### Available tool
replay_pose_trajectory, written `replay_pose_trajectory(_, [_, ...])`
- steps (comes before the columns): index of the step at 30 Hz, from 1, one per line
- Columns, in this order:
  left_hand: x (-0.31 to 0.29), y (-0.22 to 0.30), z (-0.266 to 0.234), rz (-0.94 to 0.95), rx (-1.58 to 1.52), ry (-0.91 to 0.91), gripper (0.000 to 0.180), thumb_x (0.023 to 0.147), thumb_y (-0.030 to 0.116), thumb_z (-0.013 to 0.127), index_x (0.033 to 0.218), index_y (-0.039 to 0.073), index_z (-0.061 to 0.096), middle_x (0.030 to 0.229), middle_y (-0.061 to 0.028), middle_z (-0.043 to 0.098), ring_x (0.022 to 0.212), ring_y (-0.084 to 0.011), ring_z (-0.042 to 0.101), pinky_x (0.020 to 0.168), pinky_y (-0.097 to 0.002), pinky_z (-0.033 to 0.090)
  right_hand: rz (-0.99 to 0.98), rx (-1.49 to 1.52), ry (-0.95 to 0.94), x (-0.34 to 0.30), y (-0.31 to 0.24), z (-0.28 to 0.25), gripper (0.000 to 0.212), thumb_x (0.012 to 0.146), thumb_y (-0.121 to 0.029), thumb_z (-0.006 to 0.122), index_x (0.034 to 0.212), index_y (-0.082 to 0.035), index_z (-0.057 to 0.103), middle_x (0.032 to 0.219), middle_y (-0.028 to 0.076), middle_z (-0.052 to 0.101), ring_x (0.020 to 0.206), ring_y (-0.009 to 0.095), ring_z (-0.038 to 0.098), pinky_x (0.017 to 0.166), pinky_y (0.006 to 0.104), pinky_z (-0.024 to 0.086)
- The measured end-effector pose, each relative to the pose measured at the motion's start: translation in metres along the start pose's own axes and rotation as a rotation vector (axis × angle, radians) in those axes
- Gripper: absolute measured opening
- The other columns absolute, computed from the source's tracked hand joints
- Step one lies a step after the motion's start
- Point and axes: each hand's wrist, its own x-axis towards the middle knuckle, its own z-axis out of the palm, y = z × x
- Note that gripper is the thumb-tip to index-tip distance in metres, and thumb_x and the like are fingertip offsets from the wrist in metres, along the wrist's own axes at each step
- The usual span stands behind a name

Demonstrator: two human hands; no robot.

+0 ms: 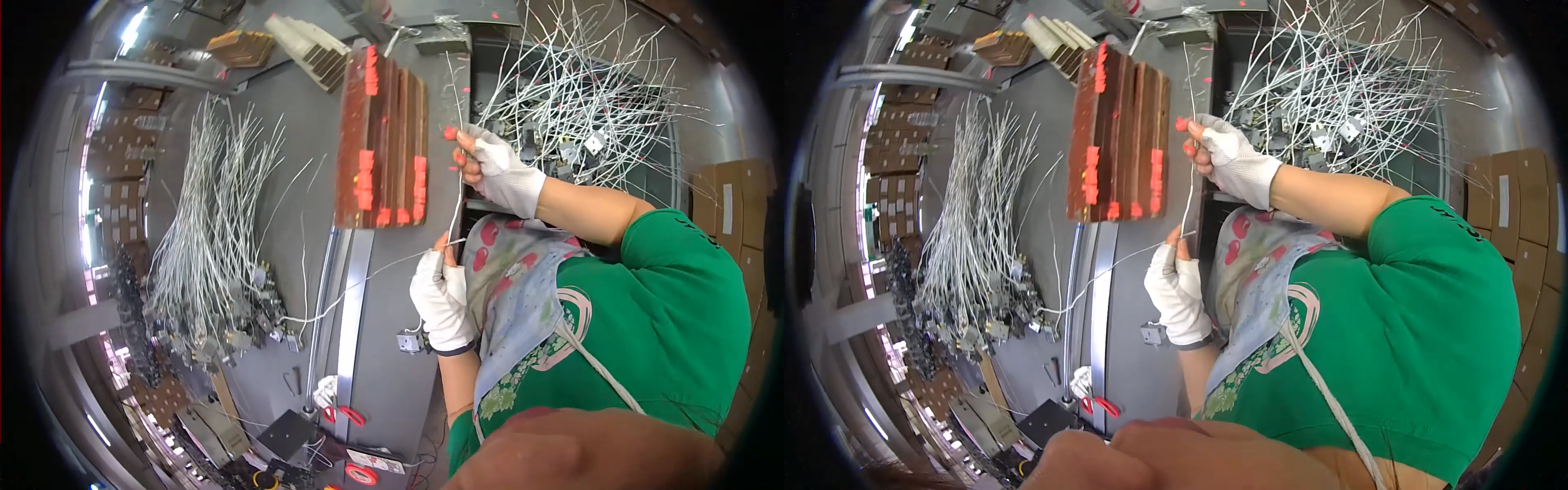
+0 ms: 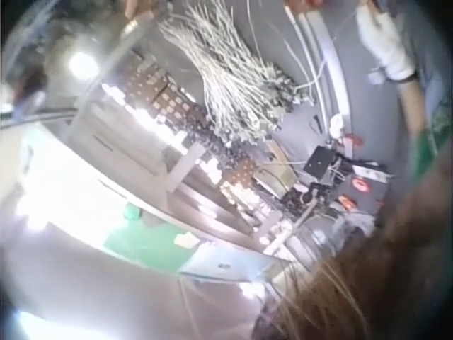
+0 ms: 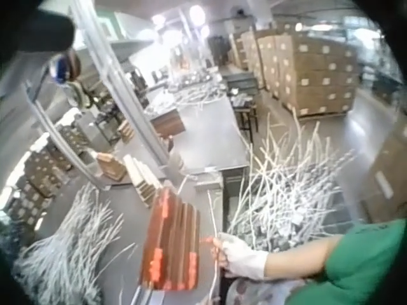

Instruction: The person inserts wires into electronic connector blocks by hand as part of a wiring harness assembly process.

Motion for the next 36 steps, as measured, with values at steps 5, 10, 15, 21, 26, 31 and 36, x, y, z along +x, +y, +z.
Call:
replay_pose_trajectory(5, [0.022,0.013,0.017,0.057,0.091,0.0,0.015,0.08,0.002,0.058,0.094,0.001,0.065,0.083,-0.0107,0.064,0.076,-0.0191,0.059,0.073,-0.0268,0.045,0.02,0.15,0.045,0.022,0.002,-0.016,0.021,0.086,-0.027,0.058,0.097,-0.011,0.053,0.072,0.002,0.046,0.051,0.004,0.036,0.044,0.0159,0.03])
replay_pose_trajectory(10, [0.038,0.022,0.032,0.041,0.15,0.106,0.021,0.074,-0.004,0.06,0.093,0.001,0.065,0.08,-0.0092,0.059,0.073,-0.0218,0.056,0.071,-0.0298,0.045,0.069,0.047,0.062,0.022,-0.015,-0.013,0.032,0.087,-0.029,0.058,0.107,-0.005,0.051,0.078,0.001,0.052,0.055,0.004,0.04,0.048,0.0163,0.035])
replay_pose_trajectory(15, [0.034,0.01,0.043,0.025,0.085,0.083,0.03,0.071,-0.009,0.06,0.098,0.005,0.065,0.078,-0.0084,0.055,0.071,-0.0207,0.053,0.067,-0.0281,0.043,0.077,-0.277,0.048,-0.002,-0.002,-0.058,0.027,0.088,-0.023,0.055,0.105,-0.004,0.047,0.094,0.007,0.058,0.07,0.008,0.052,0.058,0.0196,0.042])
replay_pose_trajectory(21, [0.031,0.002,0.049,-0.012,0.143,0.083,0.025,0.072,-0.008,0.06,0.094,0.002,0.066,0.08,-0.0084,0.056,0.073,-0.0204,0.054,0.068,-0.028,0.043,0.083,-0.186,-0.085,-0.015,0.007,-0.05,0.024,0.084,-0.011,0.058,0.101,-0.007,0.042,0.089,0.003,0.053,0.082,0.013,0.058,0.072,0.0232,0.048])
replay_pose_trajectory(26, [0.032,0.005,0.047,0.022,0.138,0.071,0.029,0.071,-0.009,0.061,0.096,0.004,0.066,0.08,-0.0086,0.057,0.071,-0.0215,0.054,0.067,-0.0292,0.044,0.106,-0.209,-0.069,-0.008,0.004,-0.046,0.025,0.083,-0.01,0.06,0.097,-0.008,0.04,0.085,0.002,0.051,0.077,0.012,0.057,0.07,0.0232,0.048])
replay_pose_trajectory(31, [0.031,0.009,0.037,0.184,0.081,0.085,0.028,0.071,-0.008,0.062,0.096,0.005,0.065,0.076,-0.0093,0.057,0.069,-0.0227,0.055,0.065,-0.0298,0.044,0.126,-0.25,-0.114,-0.012,-0.002,-0.033,0.028,0.081,-0.012,0.063,0.096,-0.008,0.04,0.083,0.002,0.051,0.073,0.012,0.055,0.066,0.0232,0.046])
replay_pose_trajectory(36, [0.026,0.014,0.013,0.092,0.008,0.061,0.027,0.071,-0.006,0.064,0.095,0.006,0.067,0.069,-0.0068,0.055,0.058,-0.0188,0.055,0.056,-0.0271,0.044,0.092,-0.341,-0.167,-0.024,-0.018,-0.024,0.033,0.078,-0.006,0.065,0.096,-0.009,0.038,0.09,0.005,0.057,0.08,0.012,0.057,0.068,0.0253,0.043])
